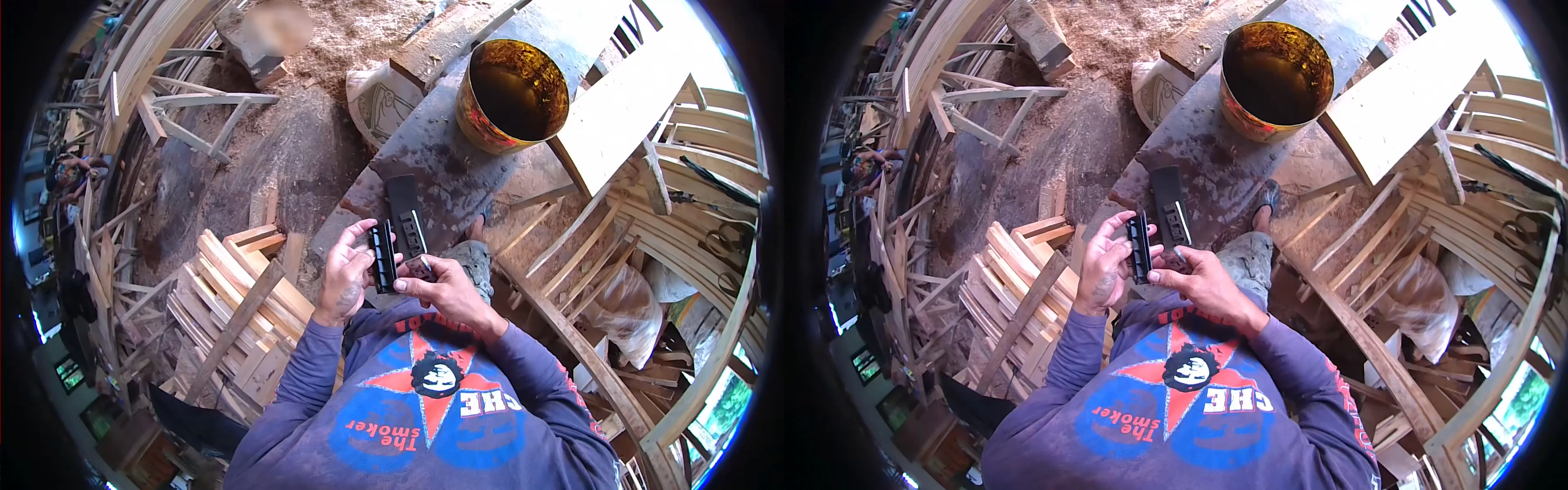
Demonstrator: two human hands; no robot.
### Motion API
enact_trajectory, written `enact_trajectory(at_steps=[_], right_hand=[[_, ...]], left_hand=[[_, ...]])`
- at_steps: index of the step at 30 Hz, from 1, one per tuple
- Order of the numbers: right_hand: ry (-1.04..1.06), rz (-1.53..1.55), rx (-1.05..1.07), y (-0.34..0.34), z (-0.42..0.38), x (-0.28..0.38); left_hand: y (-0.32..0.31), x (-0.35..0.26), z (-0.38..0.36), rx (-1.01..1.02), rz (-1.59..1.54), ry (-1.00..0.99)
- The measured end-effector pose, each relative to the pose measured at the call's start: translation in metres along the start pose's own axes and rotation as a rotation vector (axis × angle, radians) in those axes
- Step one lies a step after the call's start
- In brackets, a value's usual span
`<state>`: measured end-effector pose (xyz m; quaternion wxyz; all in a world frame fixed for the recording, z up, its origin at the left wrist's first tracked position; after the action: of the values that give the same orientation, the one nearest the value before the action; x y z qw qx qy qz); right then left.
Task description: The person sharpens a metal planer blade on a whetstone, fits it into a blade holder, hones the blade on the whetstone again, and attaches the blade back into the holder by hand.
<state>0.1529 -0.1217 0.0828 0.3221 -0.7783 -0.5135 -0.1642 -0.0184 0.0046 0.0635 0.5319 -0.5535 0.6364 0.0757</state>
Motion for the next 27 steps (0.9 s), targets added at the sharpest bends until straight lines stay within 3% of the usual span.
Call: enact_trajectory(at_steps=[15,17,20,23,27], right_hand=[[-0.033,-0.029,-0.023,0.001,0.01,-0.009],[-0.007,-0.002,-0.123,0.001,0.014,-0.014],[0.443,-0.426,-0.613,0.01,0.029,-0.018],[0.377,-0.575,-0.763,0.021,0.049,-0.02],[0.26,-0.586,-0.731,0.027,0.063,-0.017]], left_hand=[[0.005,0.005,-0.003,-0.041,0.072,-0.033],[0.008,0.011,-0.002,-0.068,0.099,-0.024],[0.014,0.017,-0.002,-0.122,0.269,-0.154],[0.017,0.018,0.0,-0.175,0.311,-0.198],[0.019,0.017,0.002,-0.173,0.354,-0.182]])
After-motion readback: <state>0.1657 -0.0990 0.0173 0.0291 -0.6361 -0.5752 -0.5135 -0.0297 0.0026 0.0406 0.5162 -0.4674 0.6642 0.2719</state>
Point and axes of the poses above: each hand's wrist, its own z-axis towards the middle knuckle, its own y-axis out of the back of the hand, x = y × z, the point moved 1 cm from there along z, towards the middle knuckle, and after that the axes turned 12 degrees about -y, right-handed, at the moved point
